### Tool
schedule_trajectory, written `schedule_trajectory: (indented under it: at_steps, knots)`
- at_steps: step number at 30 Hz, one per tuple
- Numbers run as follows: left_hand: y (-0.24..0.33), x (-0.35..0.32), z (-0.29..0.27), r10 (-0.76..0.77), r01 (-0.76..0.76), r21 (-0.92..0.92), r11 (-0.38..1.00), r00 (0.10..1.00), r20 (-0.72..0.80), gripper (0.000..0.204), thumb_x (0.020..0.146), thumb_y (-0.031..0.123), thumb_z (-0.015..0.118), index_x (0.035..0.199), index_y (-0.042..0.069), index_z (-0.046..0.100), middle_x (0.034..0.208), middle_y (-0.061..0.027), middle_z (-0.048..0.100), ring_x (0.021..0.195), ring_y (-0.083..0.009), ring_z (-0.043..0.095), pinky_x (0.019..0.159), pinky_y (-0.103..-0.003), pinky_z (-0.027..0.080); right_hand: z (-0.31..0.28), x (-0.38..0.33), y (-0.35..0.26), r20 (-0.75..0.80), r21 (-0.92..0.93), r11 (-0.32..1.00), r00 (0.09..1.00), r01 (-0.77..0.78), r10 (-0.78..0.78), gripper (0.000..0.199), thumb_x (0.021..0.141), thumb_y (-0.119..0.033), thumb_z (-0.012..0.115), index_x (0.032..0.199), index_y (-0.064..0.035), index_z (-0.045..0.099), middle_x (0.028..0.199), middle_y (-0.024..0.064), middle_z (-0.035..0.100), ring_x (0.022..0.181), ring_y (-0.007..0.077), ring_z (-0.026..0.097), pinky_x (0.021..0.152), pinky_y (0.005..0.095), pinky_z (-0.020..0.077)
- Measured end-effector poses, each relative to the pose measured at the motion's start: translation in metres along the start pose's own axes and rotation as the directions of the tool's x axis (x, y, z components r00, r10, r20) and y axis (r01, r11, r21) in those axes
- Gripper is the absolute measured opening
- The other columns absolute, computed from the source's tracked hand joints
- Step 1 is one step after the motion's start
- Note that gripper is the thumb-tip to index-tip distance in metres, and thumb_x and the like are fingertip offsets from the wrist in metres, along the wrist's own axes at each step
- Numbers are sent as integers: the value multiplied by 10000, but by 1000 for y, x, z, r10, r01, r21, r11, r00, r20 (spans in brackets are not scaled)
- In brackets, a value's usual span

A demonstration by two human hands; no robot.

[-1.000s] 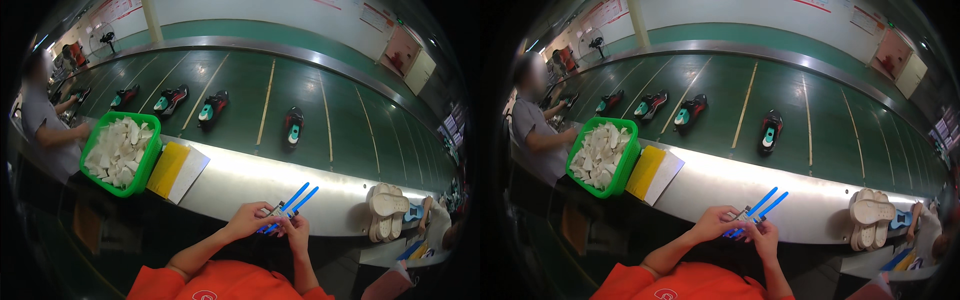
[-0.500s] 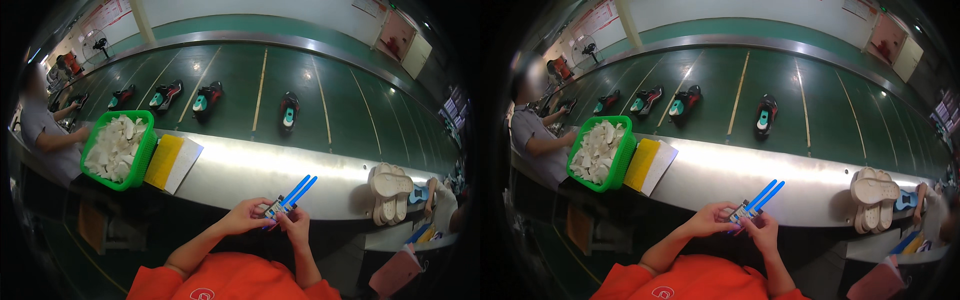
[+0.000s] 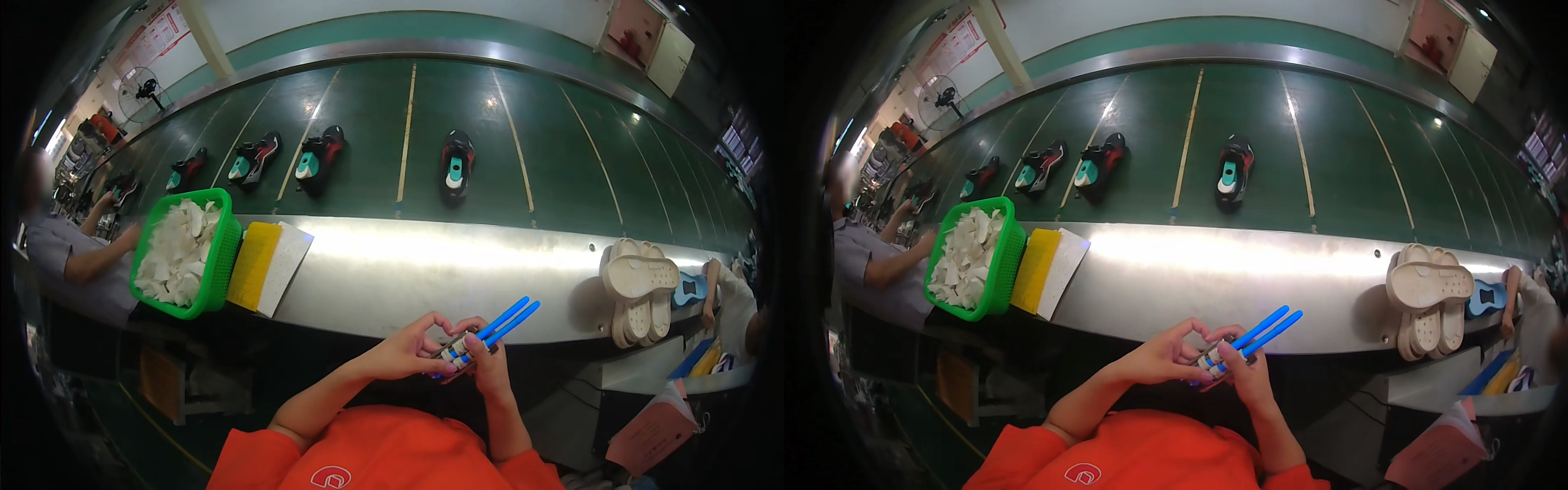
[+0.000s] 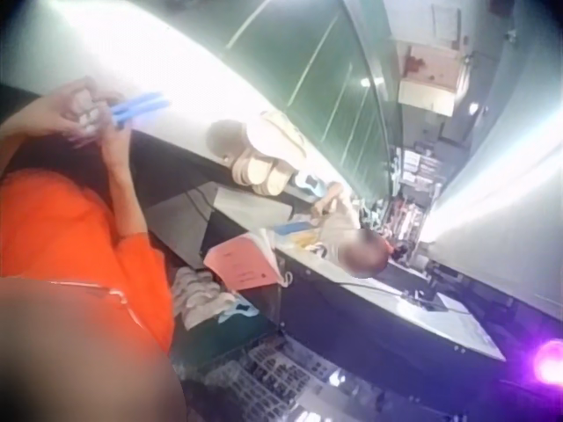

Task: The person writes on a yellow notepad with a blue pen, then picks up a shoe from the conveyor belt and inspects it by turning it over and examining the sole and upper. The person repeats this inspection process with additional shoes as they arrive on the belt.

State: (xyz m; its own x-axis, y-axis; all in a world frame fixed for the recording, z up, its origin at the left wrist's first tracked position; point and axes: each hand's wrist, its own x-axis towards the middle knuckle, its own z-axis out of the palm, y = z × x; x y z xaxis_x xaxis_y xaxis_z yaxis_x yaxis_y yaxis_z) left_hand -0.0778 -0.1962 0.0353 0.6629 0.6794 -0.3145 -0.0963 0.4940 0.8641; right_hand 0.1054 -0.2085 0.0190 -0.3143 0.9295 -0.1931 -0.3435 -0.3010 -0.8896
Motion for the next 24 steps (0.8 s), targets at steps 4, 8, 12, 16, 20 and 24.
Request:
schedule_trajectory:
  at_steps: [4, 8, 12, 16, 20, 24]
  knots:
    - [-3, 5, 1, -7, 9, -40, 999, 999, 50, 461, 828, 62, 653, 1148, 56, 322, 825, -116, 654, 744, -106, 619, 636, -198, 464, -1, 0, -2, -85, -64, 998, 996, -14, 9, 277, 863, -338, 564, 913, -66, 549, 711, -19, 541, 526, 16, 427, 452, 164, 289]
    - [-15, 5, -1, 13, -14, -21, 1000, 1000, -7, 305, 844, 86, 638, 1109, 18, 503, 831, -88, 656, 754, -103, 617, 652, -211, 478, -5, 3, 0, -74, -81, 997, 997, -8, 2, 208, 899, -279, 534, 927, -76, 570, 714, -41, 505, 584, 10, 424, 479, 154, 303]
    - [-14, 3, -4, 66, -53, 165, 985, 995, -74, 198, 842, 114, 635, 1009, 8, 637, 827, -60, 665, 747, -125, 633, 663, -241, 494, -7, 13, 10, -76, -75, 996, 996, 45, -50, 267, 890, -265, 554, 1056, -58, 528, 814, -8, 497, 595, 29, 421, 521, 167, 340]
    - [-17, 2, -2, 546, -7, 855, 519, 772, -325, 260, 785, 112, 664, 1024, 12, 638, 857, -76, 674, 767, -211, 658, 700, -290, 514, -13, 20, 31, -196, -104, 959, 940, 265, -281, 476, 847, -268, 621, 1220, -48, 423, 975, 38, 485, 750, 56, 476, 628, 184, 391]
    - [-19, 15, -22, 852, -42, 985, -170, 496, 168, 235, 809, 136, 599, 1031, 81, 655, 991, -59, 669, 939, -197, 643, 724, -312, 517, 18, 22, 30, -122, -413, 857, 913, 309, -388, 608, 794, -242, 687, 1268, -28, 370, 1061, 64, 478, 933, 112, 491, 783, 235, 422]
    - [-15, 17, -17, 893, 116, 956, -269, 402, 202, 185, 817, 195, 596, 971, 139, 680, 995, -29, 676, 960, -183, 643, 964, -372, 394, 34, 28, 32, -259, -203, 907, 873, 368, -413, 541, 806, -161, 652, 1256, -38, 377, 1100, 96, 477, 1002, 144, 477, 879, 286, 397]
